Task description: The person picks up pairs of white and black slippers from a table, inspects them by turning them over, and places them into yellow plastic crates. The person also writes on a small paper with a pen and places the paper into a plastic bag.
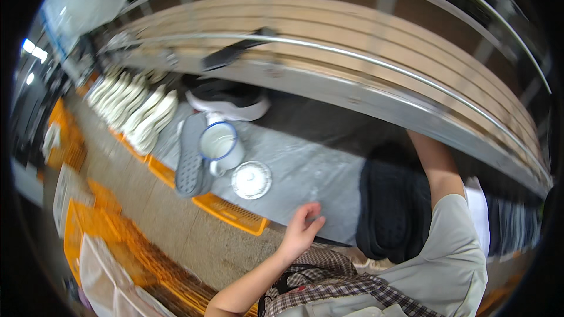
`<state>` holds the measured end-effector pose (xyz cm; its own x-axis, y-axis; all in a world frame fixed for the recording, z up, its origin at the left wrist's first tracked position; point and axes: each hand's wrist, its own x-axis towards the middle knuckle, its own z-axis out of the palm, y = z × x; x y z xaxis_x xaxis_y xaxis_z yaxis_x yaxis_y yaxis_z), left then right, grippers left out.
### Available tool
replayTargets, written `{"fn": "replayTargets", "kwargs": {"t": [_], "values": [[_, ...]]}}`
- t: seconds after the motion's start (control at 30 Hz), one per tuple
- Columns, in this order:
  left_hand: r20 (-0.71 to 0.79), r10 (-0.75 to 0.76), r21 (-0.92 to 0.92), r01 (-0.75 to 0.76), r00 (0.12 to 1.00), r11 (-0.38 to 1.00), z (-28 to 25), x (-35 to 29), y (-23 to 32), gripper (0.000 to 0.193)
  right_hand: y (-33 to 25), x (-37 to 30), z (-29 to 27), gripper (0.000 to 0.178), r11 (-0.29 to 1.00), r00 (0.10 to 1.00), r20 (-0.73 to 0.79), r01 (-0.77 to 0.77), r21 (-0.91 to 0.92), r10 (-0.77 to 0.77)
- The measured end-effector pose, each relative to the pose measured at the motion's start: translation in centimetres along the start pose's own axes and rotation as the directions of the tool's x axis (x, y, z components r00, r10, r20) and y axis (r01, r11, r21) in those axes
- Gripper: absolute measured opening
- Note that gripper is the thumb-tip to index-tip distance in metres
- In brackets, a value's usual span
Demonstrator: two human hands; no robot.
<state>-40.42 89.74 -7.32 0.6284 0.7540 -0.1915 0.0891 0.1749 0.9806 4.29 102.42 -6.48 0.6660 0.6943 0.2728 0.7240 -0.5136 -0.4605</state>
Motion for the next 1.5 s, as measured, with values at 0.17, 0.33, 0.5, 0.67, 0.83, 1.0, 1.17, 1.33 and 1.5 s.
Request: {"fn": "replayTargets", "kwargs": {"t": [0.17, 0.33, 0.5, 0.67, 0.83, 1.0, 1.17, 1.33, 1.5], "values": [[-0.334, -0.249, -0.277, 0.158, 0.909, 0.948, -5.0, -5.6, -1.9, 0.025, -0.3, 4.2, 5.2, 0.042, 0.979, 0.985, 0.076, -0.140, -0.148, 0.152], [-0.437, -0.297, -0.291, 0.179, 0.849, 0.940, -7.5, -8.6, -3.4, 0.021, 1.5, 5.8, 5.1, 0.044, 0.961, 0.966, 0.068, -0.256, 0.100, 0.250], [-0.333, -0.222, -0.236, 0.147, 0.916, 0.961, -9.0, -8.5, -3.8, 0.021, 2.2, 4.0, -1.6, 0.046, 0.219, 0.866, 0.359, -0.448, 0.867, 0.349], [-0.098, -0.105, -0.055, 0.100, 0.990, 0.993, -10.5, -7.4, -2.2, 0.022, -1.4, -8.7, -12.2, 0.048, -0.295, 0.756, 0.645, -0.594, 0.748, 0.113], [0.090, 0.164, -0.014, -0.164, 0.982, 0.986, -10.9, -7.6, 1.6, 0.034, -11.3, -26.4, -18.5, 0.022, -0.158, 0.759, 0.649, -0.634, 0.757, 0.060], [0.018, 0.276, -0.433, -0.241, 0.961, 0.868, -11.7, -10.4, 5.3, 0.077, -20.8, -39.0, -16.0, 0.082, 0.246, 0.715, 0.684, -0.644, 0.724, -0.142], [-0.196, 0.062, -0.786, -0.194, 0.979, 0.587, -16.7, -11.7, 3.8, 0.064, -27.6, -44.7, -11.3, 0.098, 0.728, 0.594, 0.457, 0.361, 0.583, -0.662], [-0.078, 0.261, -0.833, -0.207, 0.962, 0.513, -22.0, -13.9, -0.2, 0.052, -32.0, -48.1, -8.9, 0.105, 0.412, 0.404, 0.222, 0.481, 0.774, -0.887], [0.004, 0.207, -0.904, -0.085, 0.978, 0.420, -23.5, -17.2, -0.5, 0.049, -34.3, -49.7, -7.1, 0.073, 0.248, 0.551, 0.153, 0.102, 0.963, -0.820]]}}
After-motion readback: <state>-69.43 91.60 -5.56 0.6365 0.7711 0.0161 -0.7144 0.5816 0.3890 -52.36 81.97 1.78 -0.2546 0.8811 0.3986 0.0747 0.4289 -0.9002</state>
